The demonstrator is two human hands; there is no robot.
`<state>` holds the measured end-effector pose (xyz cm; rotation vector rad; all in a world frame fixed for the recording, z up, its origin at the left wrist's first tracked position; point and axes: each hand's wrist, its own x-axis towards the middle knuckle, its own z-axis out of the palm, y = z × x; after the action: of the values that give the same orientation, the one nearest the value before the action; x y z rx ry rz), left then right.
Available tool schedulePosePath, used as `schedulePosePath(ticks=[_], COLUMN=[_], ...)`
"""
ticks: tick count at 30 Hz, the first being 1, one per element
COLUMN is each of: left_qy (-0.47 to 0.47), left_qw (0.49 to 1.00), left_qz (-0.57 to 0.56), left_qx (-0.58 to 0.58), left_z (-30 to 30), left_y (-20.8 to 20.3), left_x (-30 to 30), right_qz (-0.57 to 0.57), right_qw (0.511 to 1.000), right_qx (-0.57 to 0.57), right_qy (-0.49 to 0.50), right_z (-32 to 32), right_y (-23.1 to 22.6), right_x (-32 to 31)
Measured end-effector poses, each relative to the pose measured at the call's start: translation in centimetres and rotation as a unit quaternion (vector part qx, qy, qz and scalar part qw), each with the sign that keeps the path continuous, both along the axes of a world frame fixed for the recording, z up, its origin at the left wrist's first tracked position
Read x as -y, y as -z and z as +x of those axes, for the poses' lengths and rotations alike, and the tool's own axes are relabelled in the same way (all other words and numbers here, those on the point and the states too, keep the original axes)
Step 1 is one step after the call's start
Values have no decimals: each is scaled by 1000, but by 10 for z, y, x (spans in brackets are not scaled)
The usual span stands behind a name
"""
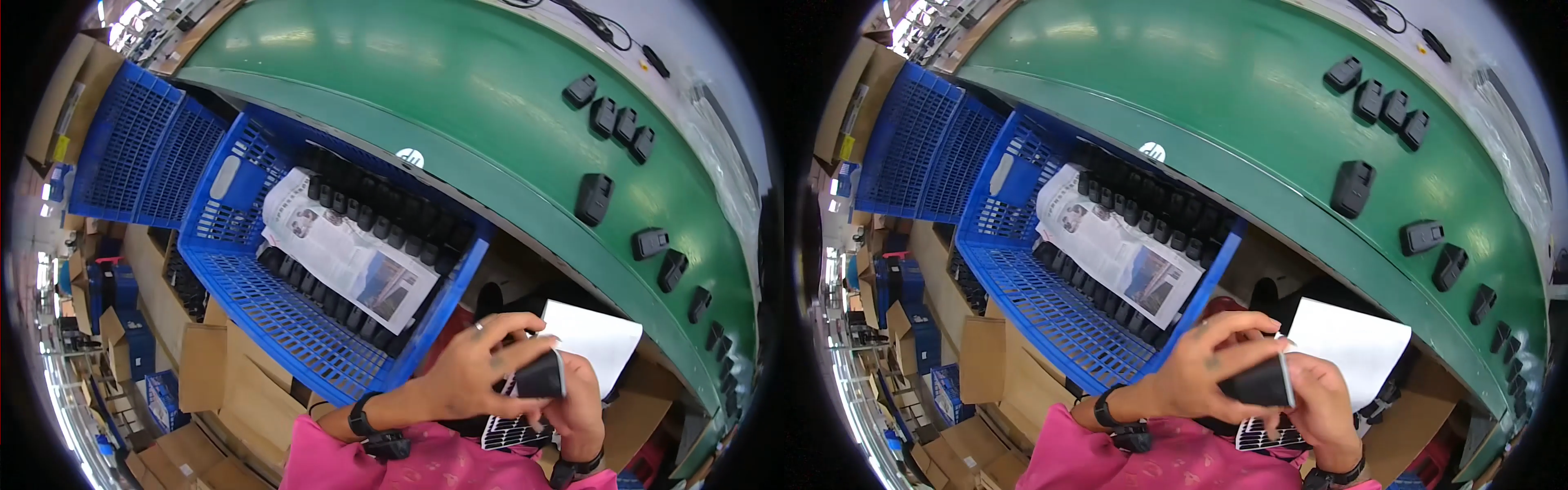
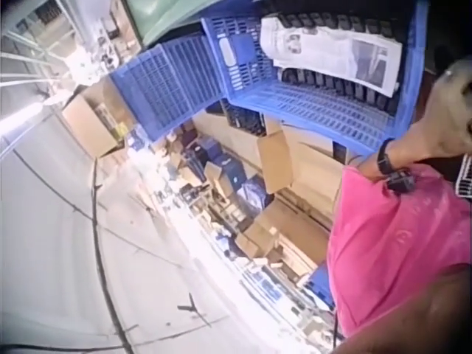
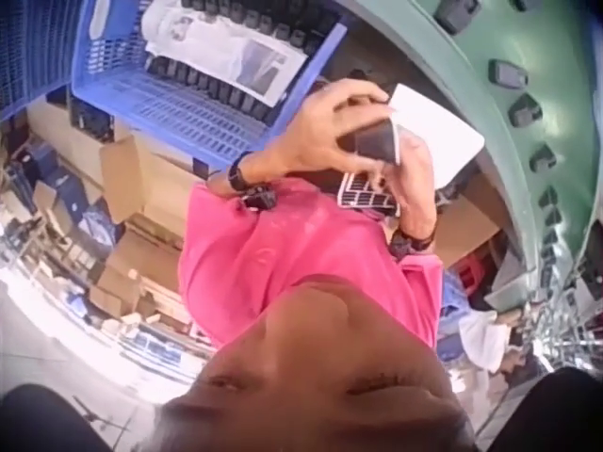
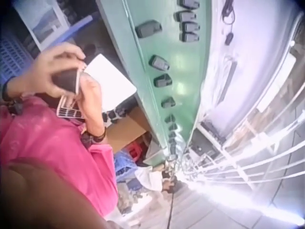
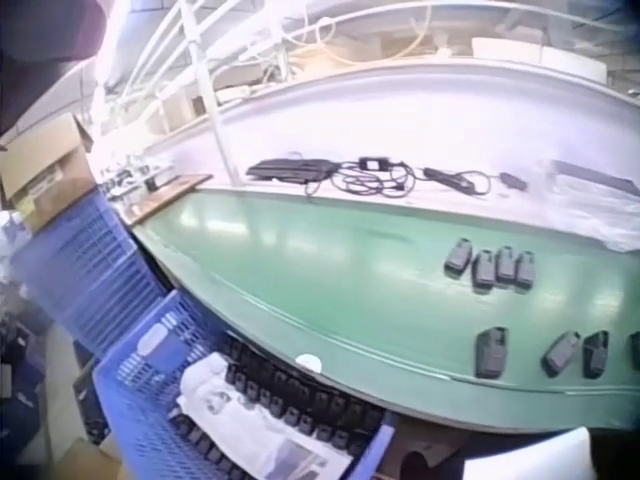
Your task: The person picks up a black plastic base from a blue crate, peels a sticker from a sheet, and presses it onto the bottom of the base before placing it onto a green conveyor belt.
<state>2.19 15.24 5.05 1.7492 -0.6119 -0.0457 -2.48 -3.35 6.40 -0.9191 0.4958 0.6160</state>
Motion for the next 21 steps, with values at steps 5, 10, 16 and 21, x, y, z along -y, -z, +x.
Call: schedulePosePath(ticks=[5,10,16,21], left_qy=[-134,-389,-481,-494], left_qw=[970,883,793,741], left_qz=[20,195,363,453], left_qx=[-204,-176,-93,-42], left_z=[52,152,197,236], left_y=[49,176,258,268], left_x=[-74,-260,-362,-332], right_qz=[-238,-431,-518,-563], right_qw=[951,861,735,777], right_qx=[162,140,126,-57], right_qy=[-111,232,418,275], right_z=[10,-22,-81,-142], right_y=[1,2,53,93], right_x=[-6,80,164,170])
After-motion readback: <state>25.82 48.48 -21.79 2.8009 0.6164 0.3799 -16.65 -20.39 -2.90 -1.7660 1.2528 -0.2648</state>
